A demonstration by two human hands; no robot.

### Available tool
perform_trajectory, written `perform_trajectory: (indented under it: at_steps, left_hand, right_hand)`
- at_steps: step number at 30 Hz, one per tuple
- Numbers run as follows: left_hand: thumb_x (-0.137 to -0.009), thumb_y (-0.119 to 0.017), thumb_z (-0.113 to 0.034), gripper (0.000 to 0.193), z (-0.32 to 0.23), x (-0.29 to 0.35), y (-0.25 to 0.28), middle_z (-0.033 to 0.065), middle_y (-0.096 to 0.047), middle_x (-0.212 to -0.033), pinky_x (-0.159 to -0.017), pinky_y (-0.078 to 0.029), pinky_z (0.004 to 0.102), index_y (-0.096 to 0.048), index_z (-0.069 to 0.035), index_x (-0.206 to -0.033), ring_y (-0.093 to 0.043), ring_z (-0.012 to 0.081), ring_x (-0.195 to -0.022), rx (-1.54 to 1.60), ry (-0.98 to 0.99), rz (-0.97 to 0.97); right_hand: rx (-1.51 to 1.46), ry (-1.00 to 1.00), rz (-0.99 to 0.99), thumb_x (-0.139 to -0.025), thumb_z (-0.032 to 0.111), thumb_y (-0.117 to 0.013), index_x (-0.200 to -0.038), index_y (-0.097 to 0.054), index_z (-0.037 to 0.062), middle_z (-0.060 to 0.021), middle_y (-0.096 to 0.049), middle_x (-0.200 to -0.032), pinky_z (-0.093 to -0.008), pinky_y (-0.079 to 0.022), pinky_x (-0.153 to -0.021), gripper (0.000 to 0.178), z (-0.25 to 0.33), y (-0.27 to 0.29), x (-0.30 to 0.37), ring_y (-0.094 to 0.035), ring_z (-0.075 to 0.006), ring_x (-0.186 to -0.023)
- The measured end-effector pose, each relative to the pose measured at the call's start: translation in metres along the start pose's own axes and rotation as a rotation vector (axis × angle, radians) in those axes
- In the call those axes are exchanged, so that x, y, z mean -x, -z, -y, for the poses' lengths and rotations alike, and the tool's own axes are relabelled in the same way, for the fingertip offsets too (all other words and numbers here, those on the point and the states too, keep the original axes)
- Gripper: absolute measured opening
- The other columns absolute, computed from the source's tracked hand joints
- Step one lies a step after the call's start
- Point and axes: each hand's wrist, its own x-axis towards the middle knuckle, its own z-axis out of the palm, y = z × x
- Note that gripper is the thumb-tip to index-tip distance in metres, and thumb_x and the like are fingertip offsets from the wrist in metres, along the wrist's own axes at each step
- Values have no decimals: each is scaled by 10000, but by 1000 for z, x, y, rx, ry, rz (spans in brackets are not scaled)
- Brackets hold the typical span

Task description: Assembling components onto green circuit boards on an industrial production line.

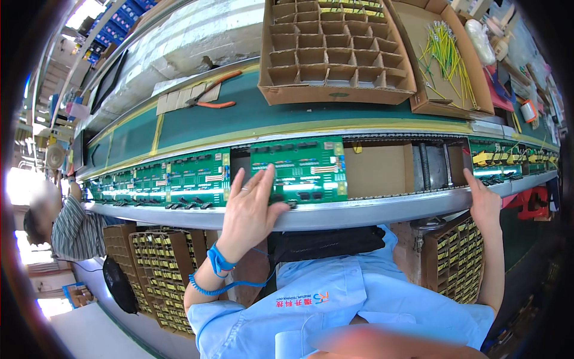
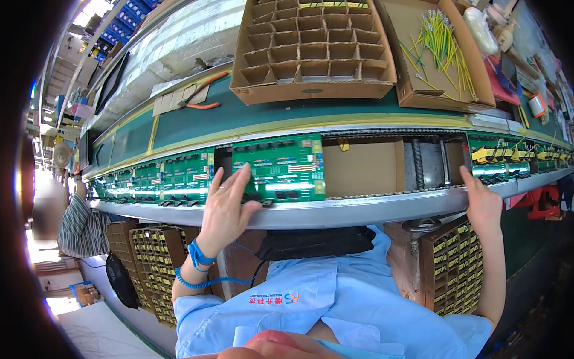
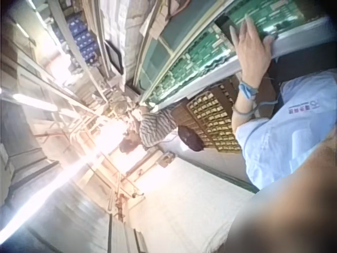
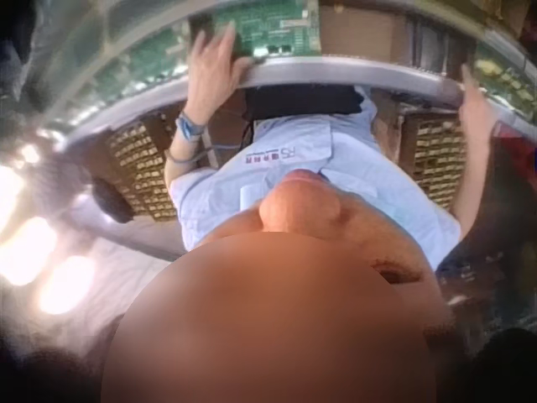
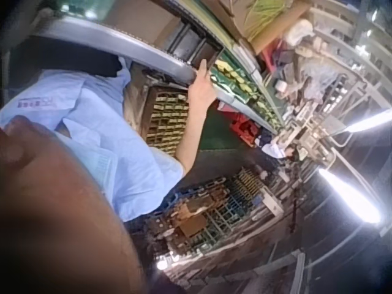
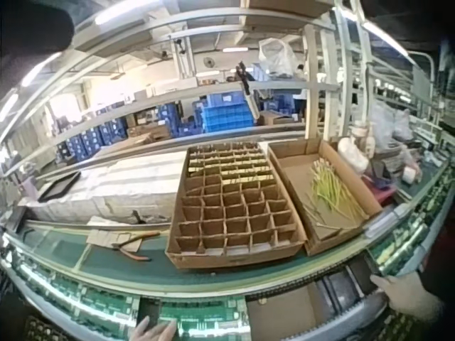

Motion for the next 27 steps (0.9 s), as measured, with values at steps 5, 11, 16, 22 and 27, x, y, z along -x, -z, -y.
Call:
perform_trajectory:
  at_steps: [5, 11, 16, 22, 27]
  left_hand:
    - [-865, -706, -380, 691, -36, -35, -11, 177, -659, -1201, -1130, -356, 509, -493, 35, -1376, -604, 317, -1199, 37, -197, 27]
    - [-818, -728, -132, 413, -35, -124, 37, 108, -681, -1133, -1086, -413, 522, -628, -59, -1212, -645, 278, -1105, -78, -457, -333]
    - [-802, -641, -79, 66, -6, -270, 59, 99, -661, -830, -862, -474, 429, -694, -87, -838, -645, 301, -871, -286, -410, -564]
    - [-801, -737, -413, 294, 15, -394, 22, 92, -731, -886, -875, -462, 413, -781, -122, -809, -702, 274, -877, -495, -8, -392]
    - [-772, -747, -519, 416, 19, -406, 12, 115, -728, -961, -913, -449, 440, -787, -118, -878, -694, 290, -945, -446, 106, -419]
  right_hand:
    - [-200, 310, -314, -759, -77, -572, -1336, -582, 112, -79, -673, -1126, -403, -546, -677, 607, 49, 64, -51, -680, -301, -863]
    - [-355, 414, -715, -904, 83, -605, -1162, -676, 164, -53, -698, -1025, -388, -543, -666, 280, 71, 105, -187, -685, -285, -837]
    - [-488, 257, -887, -920, 331, -627, -943, -728, 131, -76, -710, -955, -431, -534, -687, 226, 88, 131, -325, -687, -312, -847]
    - [-355, -58, -649, -819, 497, -741, -874, -761, 66, -124, -747, -911, -444, -575, -732, 435, 141, 156, -387, -725, -305, -888]
    - [-362, -83, -653, -832, 523, -722, -873, -758, 46, -163, -744, -921, -444, -584, -730, 480, 155, 153, -384, -725, -329, -897]
